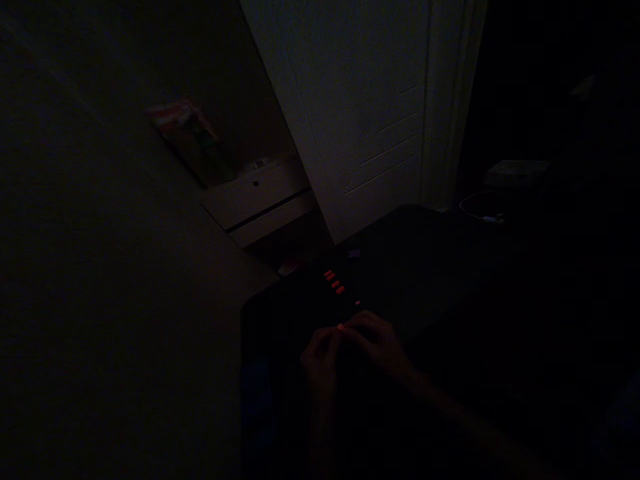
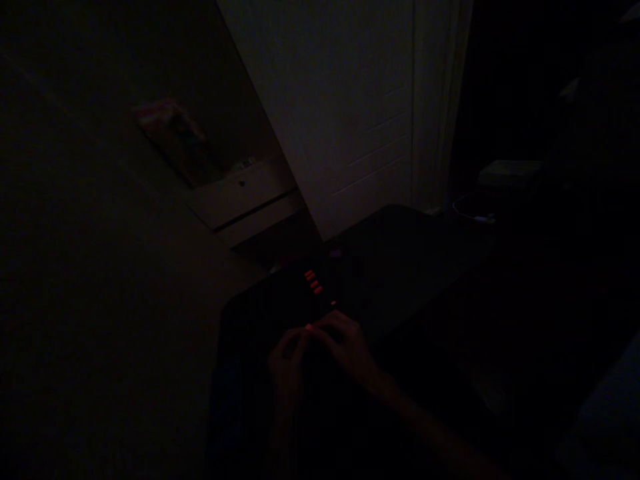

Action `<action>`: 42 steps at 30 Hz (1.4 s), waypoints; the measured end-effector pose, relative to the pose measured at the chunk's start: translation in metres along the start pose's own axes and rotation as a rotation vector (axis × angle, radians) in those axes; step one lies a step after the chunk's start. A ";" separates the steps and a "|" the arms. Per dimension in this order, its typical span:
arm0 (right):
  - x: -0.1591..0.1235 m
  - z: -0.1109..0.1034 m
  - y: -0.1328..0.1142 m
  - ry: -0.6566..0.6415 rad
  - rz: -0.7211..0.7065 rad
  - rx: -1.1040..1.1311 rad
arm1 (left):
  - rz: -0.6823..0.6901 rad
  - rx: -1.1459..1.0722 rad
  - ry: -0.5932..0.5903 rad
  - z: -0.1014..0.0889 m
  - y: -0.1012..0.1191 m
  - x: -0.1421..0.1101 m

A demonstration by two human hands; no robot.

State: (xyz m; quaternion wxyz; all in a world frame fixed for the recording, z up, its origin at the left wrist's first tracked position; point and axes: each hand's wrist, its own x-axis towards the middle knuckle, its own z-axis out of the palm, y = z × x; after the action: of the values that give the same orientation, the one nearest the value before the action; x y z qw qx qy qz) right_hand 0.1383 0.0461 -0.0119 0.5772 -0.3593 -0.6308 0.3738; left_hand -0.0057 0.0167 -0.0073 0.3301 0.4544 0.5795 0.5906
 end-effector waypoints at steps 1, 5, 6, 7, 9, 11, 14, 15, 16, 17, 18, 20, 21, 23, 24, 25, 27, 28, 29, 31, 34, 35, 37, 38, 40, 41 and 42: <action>0.000 0.000 0.000 0.001 -0.003 0.001 | 0.006 -0.002 -0.006 0.000 0.000 0.000; -0.001 0.001 0.002 0.000 0.000 0.006 | 0.028 -0.003 -0.025 -0.001 -0.002 0.001; -0.001 0.001 0.003 0.004 0.000 0.006 | 0.032 -0.003 -0.027 -0.001 -0.002 0.001; -0.002 0.002 0.004 0.007 0.000 0.005 | 0.035 -0.003 -0.027 -0.001 -0.002 0.001; -0.002 0.002 0.004 0.010 -0.003 0.000 | 0.040 -0.007 -0.026 -0.001 -0.001 0.001; -0.003 0.003 0.004 0.015 -0.006 -0.003 | 0.037 -0.004 -0.028 0.000 0.001 0.001; -0.002 0.004 0.003 0.040 0.015 0.001 | 0.012 0.000 -0.025 0.002 0.003 0.001; -0.002 0.004 0.002 0.050 0.029 0.004 | 0.001 0.000 -0.020 0.002 0.004 0.001; -0.001 0.004 0.002 0.053 0.040 0.009 | -0.007 0.000 -0.015 0.003 0.004 0.001; -0.001 0.004 0.002 0.048 0.044 0.017 | -0.011 0.002 -0.015 0.003 0.005 0.001; -0.001 0.004 0.001 0.036 0.044 0.026 | -0.011 0.009 -0.016 0.003 0.005 0.001; -0.001 0.003 0.001 0.010 0.033 0.045 | -0.004 0.022 -0.016 0.003 0.005 0.000; -0.001 0.003 0.001 0.001 0.029 0.051 | -0.002 0.024 -0.012 0.003 0.004 0.000; -0.001 0.002 0.001 -0.014 0.036 0.057 | 0.001 0.015 -0.003 0.002 0.002 0.000; -0.001 0.002 0.001 -0.019 0.041 0.056 | 0.003 0.007 0.001 0.001 0.001 0.000; -0.001 0.002 0.001 -0.024 0.044 0.052 | 0.005 0.000 0.002 0.001 0.000 0.000; -0.001 0.003 0.002 -0.028 0.044 0.036 | 0.009 -0.005 0.002 0.000 -0.002 0.001; -0.001 0.003 0.003 -0.021 0.038 0.025 | 0.011 -0.002 0.001 0.000 -0.002 0.001; -0.002 0.004 0.004 -0.015 0.032 0.013 | 0.014 0.001 -0.004 0.000 -0.002 0.001; -0.003 0.005 0.005 -0.008 0.022 -0.008 | 0.028 0.008 -0.023 -0.001 -0.002 0.001; -0.004 0.006 0.007 0.014 -0.003 -0.034 | 0.050 0.014 -0.037 -0.001 -0.003 0.002; -0.005 0.006 0.007 0.020 -0.011 -0.043 | 0.052 0.014 -0.042 -0.001 -0.003 0.002; -0.006 0.005 0.008 0.028 -0.033 -0.056 | 0.048 0.011 -0.049 -0.001 -0.005 0.002; -0.006 0.005 0.008 0.025 -0.038 -0.059 | 0.045 0.008 -0.056 -0.001 -0.006 0.002; -0.007 0.005 0.008 0.018 -0.042 -0.061 | 0.044 0.001 -0.063 -0.001 -0.007 0.002; -0.007 0.006 0.008 0.017 -0.041 -0.060 | 0.040 -0.004 -0.061 -0.001 -0.008 0.001; -0.007 0.006 0.008 0.020 -0.036 -0.058 | 0.032 -0.010 -0.056 -0.001 -0.008 0.001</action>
State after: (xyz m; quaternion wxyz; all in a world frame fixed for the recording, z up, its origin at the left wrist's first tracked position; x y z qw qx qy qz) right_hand 0.1331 0.0432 -0.0222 0.5796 -0.3680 -0.6419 0.3414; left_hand -0.0083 0.0185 -0.0153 0.3392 0.4784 0.5597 0.5855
